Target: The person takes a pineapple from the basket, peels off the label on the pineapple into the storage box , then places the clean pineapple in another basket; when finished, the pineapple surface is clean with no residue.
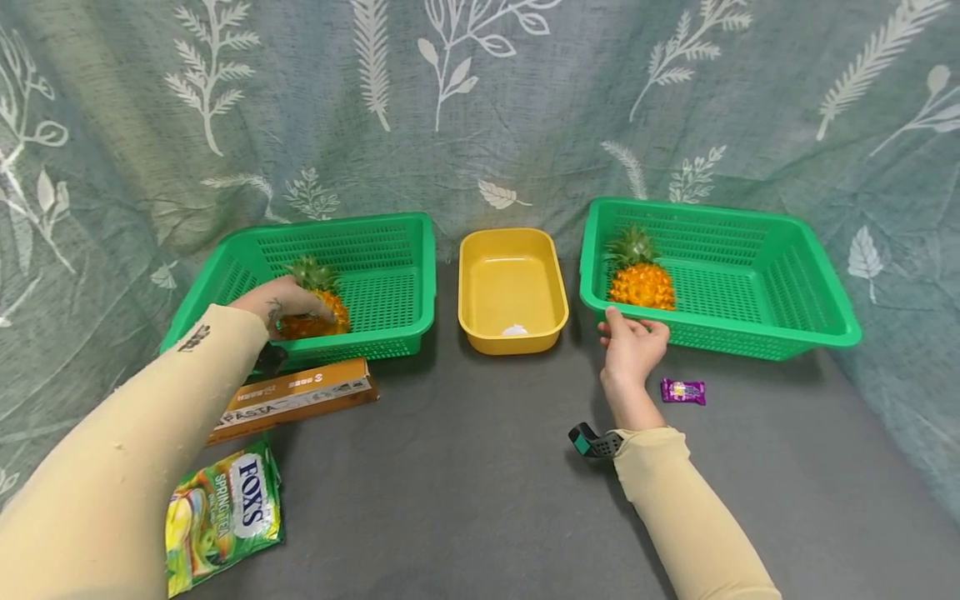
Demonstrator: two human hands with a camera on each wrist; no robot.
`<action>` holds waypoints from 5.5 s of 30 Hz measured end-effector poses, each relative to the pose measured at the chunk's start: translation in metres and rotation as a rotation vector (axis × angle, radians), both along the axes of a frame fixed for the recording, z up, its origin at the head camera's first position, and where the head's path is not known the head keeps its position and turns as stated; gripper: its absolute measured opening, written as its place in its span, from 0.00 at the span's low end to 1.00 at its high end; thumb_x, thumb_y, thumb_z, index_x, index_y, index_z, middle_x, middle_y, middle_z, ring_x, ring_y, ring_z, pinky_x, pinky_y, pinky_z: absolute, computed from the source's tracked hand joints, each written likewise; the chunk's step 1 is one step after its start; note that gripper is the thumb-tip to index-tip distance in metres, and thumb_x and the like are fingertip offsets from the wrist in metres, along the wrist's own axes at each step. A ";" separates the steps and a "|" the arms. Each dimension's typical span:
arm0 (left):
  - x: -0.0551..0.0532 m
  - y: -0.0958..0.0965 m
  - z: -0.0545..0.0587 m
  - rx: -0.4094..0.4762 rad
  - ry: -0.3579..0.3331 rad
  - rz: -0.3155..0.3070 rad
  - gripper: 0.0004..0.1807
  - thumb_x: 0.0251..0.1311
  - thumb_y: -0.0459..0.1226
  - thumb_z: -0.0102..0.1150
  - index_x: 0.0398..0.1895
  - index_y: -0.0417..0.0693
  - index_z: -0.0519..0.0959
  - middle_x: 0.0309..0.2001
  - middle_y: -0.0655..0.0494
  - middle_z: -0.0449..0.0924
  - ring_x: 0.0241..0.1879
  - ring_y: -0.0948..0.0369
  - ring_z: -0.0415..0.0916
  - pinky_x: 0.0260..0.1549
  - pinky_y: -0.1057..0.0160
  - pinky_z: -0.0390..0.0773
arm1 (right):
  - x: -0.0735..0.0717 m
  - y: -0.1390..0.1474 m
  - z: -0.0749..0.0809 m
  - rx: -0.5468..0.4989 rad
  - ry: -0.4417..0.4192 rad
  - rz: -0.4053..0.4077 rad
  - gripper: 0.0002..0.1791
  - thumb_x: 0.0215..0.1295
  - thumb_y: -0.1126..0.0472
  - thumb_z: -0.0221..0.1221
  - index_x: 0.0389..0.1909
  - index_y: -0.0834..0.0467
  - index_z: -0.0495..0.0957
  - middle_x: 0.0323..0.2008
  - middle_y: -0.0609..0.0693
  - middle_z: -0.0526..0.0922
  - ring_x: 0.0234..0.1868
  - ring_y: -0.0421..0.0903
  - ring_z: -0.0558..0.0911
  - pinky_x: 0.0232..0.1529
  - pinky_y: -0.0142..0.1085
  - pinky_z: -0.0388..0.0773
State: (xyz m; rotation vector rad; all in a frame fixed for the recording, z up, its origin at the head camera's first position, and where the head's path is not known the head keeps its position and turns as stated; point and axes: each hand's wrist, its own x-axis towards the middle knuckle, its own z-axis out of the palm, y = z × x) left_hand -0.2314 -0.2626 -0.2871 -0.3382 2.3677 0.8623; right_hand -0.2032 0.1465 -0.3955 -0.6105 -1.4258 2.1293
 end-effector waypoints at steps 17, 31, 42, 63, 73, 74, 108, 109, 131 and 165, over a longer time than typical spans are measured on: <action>0.003 -0.006 -0.008 0.034 0.048 -0.026 0.60 0.57 0.41 0.60 0.68 0.39 0.19 0.67 0.25 0.31 0.61 0.35 0.51 0.51 0.42 0.69 | -0.003 -0.001 0.000 0.007 0.027 -0.013 0.20 0.57 0.64 0.63 0.40 0.60 0.59 0.19 0.46 0.76 0.18 0.38 0.77 0.18 0.29 0.72; -0.003 -0.010 0.000 -0.002 0.044 -0.100 0.58 0.55 0.45 0.60 0.69 0.36 0.24 0.65 0.22 0.34 0.57 0.32 0.57 0.40 0.46 0.78 | -0.002 0.001 -0.001 -0.005 0.022 -0.015 0.19 0.57 0.64 0.63 0.37 0.57 0.59 0.19 0.46 0.76 0.17 0.38 0.77 0.18 0.28 0.72; -0.003 -0.014 0.032 -0.004 0.149 -0.155 0.59 0.53 0.48 0.62 0.72 0.43 0.27 0.63 0.24 0.45 0.51 0.37 0.67 0.32 0.48 0.81 | -0.002 0.002 -0.001 0.008 0.017 -0.018 0.19 0.57 0.64 0.63 0.37 0.57 0.59 0.19 0.46 0.76 0.18 0.39 0.76 0.20 0.29 0.73; 0.037 0.048 0.059 0.084 0.312 -0.308 0.55 0.49 0.42 0.68 0.73 0.55 0.41 0.67 0.28 0.41 0.35 0.49 0.77 0.28 0.52 0.81 | -0.001 0.001 -0.001 0.012 0.009 -0.017 0.19 0.57 0.65 0.62 0.37 0.56 0.59 0.18 0.45 0.75 0.18 0.39 0.75 0.20 0.29 0.72; 0.084 0.084 0.048 -0.017 0.481 -0.534 0.55 0.38 0.46 0.73 0.71 0.55 0.52 0.62 0.40 0.58 0.58 0.45 0.60 0.42 0.47 0.71 | -0.001 0.002 0.000 -0.002 0.005 -0.005 0.19 0.57 0.65 0.63 0.37 0.55 0.59 0.17 0.45 0.75 0.17 0.39 0.76 0.20 0.29 0.73; 0.089 0.088 0.045 -0.026 0.494 -0.546 0.55 0.37 0.46 0.74 0.70 0.56 0.53 0.60 0.41 0.59 0.56 0.46 0.61 0.43 0.47 0.71 | -0.001 0.002 0.000 -0.002 0.004 -0.004 0.19 0.57 0.65 0.63 0.37 0.55 0.58 0.18 0.45 0.75 0.17 0.39 0.76 0.20 0.29 0.73; 0.150 0.112 -0.049 0.056 0.416 -0.807 0.53 0.26 0.37 0.75 0.65 0.61 0.62 0.49 0.57 0.63 0.41 0.62 0.68 0.34 0.65 0.73 | -0.001 0.002 -0.001 0.005 0.008 -0.002 0.19 0.57 0.65 0.63 0.36 0.55 0.58 0.19 0.46 0.75 0.18 0.38 0.76 0.20 0.28 0.72; 0.150 0.112 -0.049 0.057 0.415 -0.810 0.53 0.26 0.36 0.75 0.66 0.61 0.62 0.49 0.57 0.63 0.41 0.62 0.68 0.34 0.65 0.73 | -0.001 0.002 -0.001 0.005 0.011 -0.004 0.19 0.57 0.65 0.63 0.36 0.55 0.58 0.19 0.46 0.75 0.17 0.38 0.76 0.20 0.28 0.72; 0.162 0.100 -0.063 0.178 0.476 -0.634 0.59 0.30 0.40 0.77 0.71 0.61 0.52 0.60 0.50 0.64 0.52 0.54 0.69 0.43 0.54 0.74 | 0.013 -0.010 0.023 0.021 0.204 0.070 0.25 0.55 0.72 0.59 0.18 0.54 0.51 0.11 0.42 0.53 0.09 0.35 0.55 0.14 0.27 0.52; 0.202 0.129 -0.100 0.368 0.432 0.106 0.59 0.32 0.40 0.79 0.65 0.47 0.47 0.62 0.39 0.46 0.52 0.45 0.67 0.40 0.55 0.79 | 0.053 -0.041 0.034 1.667 0.217 1.415 0.34 0.46 0.54 0.71 0.57 0.55 0.73 0.53 0.50 0.76 0.54 0.50 0.73 0.55 0.42 0.69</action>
